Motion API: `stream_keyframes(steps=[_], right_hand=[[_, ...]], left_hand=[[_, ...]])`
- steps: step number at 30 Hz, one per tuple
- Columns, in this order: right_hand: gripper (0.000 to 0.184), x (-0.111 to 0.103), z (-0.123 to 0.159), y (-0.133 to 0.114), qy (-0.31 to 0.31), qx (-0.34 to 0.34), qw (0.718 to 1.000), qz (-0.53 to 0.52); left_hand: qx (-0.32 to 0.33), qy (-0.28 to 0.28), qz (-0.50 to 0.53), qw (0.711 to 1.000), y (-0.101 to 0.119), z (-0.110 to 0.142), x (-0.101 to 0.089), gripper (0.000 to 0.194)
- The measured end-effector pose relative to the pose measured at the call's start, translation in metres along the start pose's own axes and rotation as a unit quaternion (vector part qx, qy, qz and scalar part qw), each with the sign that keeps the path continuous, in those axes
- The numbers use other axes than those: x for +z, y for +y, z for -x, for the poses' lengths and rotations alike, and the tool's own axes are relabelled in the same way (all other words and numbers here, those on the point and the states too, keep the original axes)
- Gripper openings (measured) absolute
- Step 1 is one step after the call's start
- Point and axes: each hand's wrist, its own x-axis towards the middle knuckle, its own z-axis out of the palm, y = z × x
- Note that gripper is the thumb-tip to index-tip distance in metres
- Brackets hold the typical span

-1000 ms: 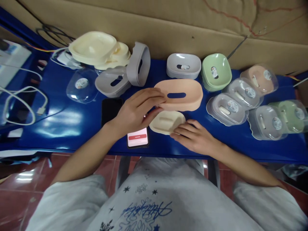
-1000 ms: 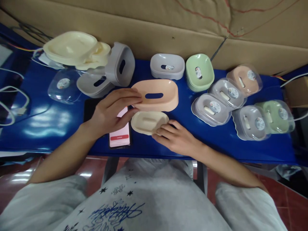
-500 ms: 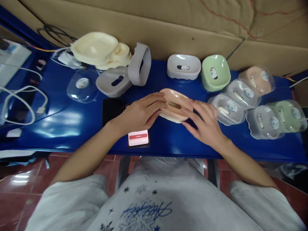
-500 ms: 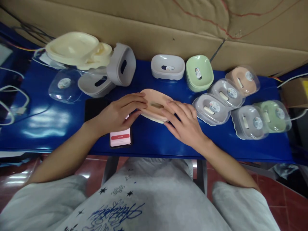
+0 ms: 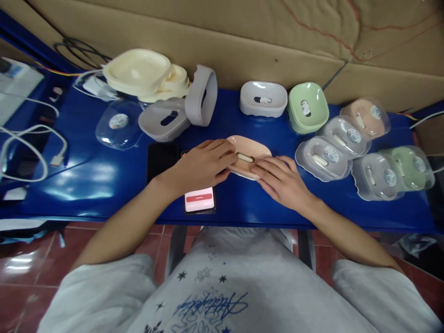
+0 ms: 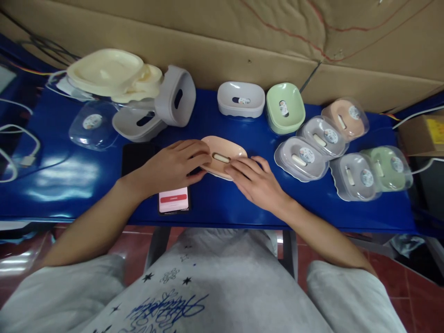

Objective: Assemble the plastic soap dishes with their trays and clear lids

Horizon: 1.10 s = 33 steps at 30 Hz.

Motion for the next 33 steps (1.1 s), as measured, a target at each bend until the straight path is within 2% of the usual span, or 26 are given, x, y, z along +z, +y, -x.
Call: stream_keyframes(steps=[6,9,10,12,14,16,18,24,26,28,30,33], right_hand=[[0.041,0.0,-0.001,-0.003,-0.017,-0.009,1.0,0.008],[0.043,-0.001,-0.001,-0.001,-0.024,-0.014,1.0,0.008],[0.044,-0.001,0.0,0.0,-0.028,-0.016,0.999,0.009],[0.046,-0.001,0.001,0.001,-0.034,-0.017,0.999,0.01],[0.046,-0.002,0.002,0.003,-0.035,-0.016,0.999,0.011],[0.046,-0.001,0.003,0.004,-0.026,-0.02,0.999,0.013],[0.045,0.0,0.003,0.004,-0.017,-0.025,0.999,0.014],[0.046,0.0,0.003,0.003,-0.027,-0.014,1.0,0.001],[0.047,-0.001,0.003,0.004,-0.028,-0.013,1.0,0.002],[0.047,-0.001,0.004,0.005,-0.028,-0.016,0.999,0.007],[0.046,-0.001,0.005,0.006,-0.029,-0.018,0.999,0.006],[0.046,0.001,0.005,0.006,-0.028,-0.016,0.999,-0.002]], left_hand=[[0.019,0.021,-0.014,0.999,-0.002,0.0,0.004,0.014],[-0.003,0.069,0.012,0.998,-0.008,0.001,-0.002,0.016],[-0.031,0.097,0.013,0.995,-0.011,0.003,-0.008,0.02],[-0.133,0.162,-0.006,0.978,-0.018,0.007,-0.023,0.031],[-0.265,0.216,-0.031,0.939,-0.026,0.014,-0.04,0.036],[-0.374,0.235,-0.028,0.897,-0.036,0.02,-0.051,0.035],[-0.424,0.223,-0.012,0.877,-0.045,0.023,-0.052,0.032],[-0.42,0.109,-0.031,0.901,-0.064,0.02,-0.036,0.029],[-0.438,0.114,-0.055,0.89,-0.067,0.025,-0.044,0.027],[-0.483,0.144,-0.078,0.86,-0.071,0.039,-0.058,0.024],[-0.532,0.174,-0.089,0.824,-0.077,0.06,-0.073,0.019],[-0.559,0.188,-0.068,0.805,-0.087,0.094,-0.081,0.022]])
